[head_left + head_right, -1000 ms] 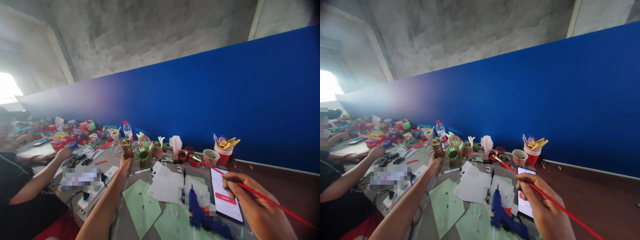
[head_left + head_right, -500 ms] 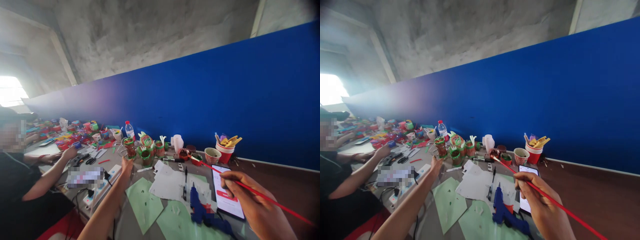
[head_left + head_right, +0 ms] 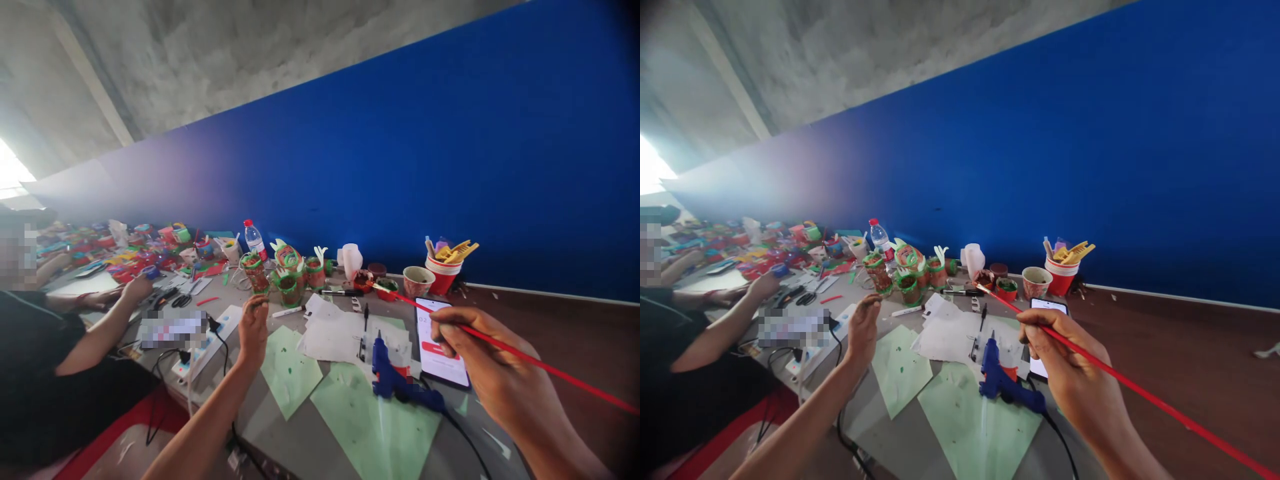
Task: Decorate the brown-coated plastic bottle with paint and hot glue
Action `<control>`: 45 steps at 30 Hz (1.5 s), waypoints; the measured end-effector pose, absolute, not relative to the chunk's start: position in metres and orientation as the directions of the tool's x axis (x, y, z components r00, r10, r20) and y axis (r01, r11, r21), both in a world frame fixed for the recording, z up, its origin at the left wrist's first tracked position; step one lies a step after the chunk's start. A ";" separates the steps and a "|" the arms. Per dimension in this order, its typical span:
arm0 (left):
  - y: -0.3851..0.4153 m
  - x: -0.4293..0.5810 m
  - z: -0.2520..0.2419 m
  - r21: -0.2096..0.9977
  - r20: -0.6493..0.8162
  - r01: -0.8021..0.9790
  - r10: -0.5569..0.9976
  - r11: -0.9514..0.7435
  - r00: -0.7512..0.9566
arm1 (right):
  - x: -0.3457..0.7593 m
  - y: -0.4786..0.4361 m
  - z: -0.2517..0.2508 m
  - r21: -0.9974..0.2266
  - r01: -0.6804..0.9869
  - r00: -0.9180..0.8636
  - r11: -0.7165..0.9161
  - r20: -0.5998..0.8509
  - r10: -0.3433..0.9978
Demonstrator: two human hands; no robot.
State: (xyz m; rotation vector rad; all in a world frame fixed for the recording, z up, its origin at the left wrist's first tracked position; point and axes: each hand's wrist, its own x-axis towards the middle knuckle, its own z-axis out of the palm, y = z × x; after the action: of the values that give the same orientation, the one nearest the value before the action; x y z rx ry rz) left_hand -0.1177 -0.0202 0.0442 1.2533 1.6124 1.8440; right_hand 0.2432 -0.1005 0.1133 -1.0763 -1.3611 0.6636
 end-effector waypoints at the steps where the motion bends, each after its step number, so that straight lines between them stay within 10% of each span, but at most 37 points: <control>1: -0.029 -0.116 0.044 0.925 0.379 0.242 0.774 -0.294 -0.507 | 0.242 -0.100 0.113 -0.890 0.202 0.144 0.408 0.439 0.887; 8: -0.072 -0.094 0.039 0.910 0.414 0.160 0.845 -0.381 -0.338 | 0.232 -0.098 0.111 -0.891 0.212 0.066 0.401 0.423 0.904; 18: -0.090 -0.006 0.043 0.731 0.534 0.116 0.668 -0.673 0.518 | 0.237 -0.074 0.099 -0.868 0.283 0.123 0.408 0.454 0.882; 45: -0.064 0.027 0.005 0.531 0.648 0.045 0.439 -0.846 0.622 | 0.259 -0.022 0.050 -0.931 0.248 0.278 0.266 0.332 0.901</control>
State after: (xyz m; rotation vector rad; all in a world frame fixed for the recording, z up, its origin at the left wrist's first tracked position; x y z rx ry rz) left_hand 0.0272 -0.0636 0.0048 2.3769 0.3812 1.1268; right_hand 0.2587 -0.0216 0.0502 -1.2541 -1.2412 0.6433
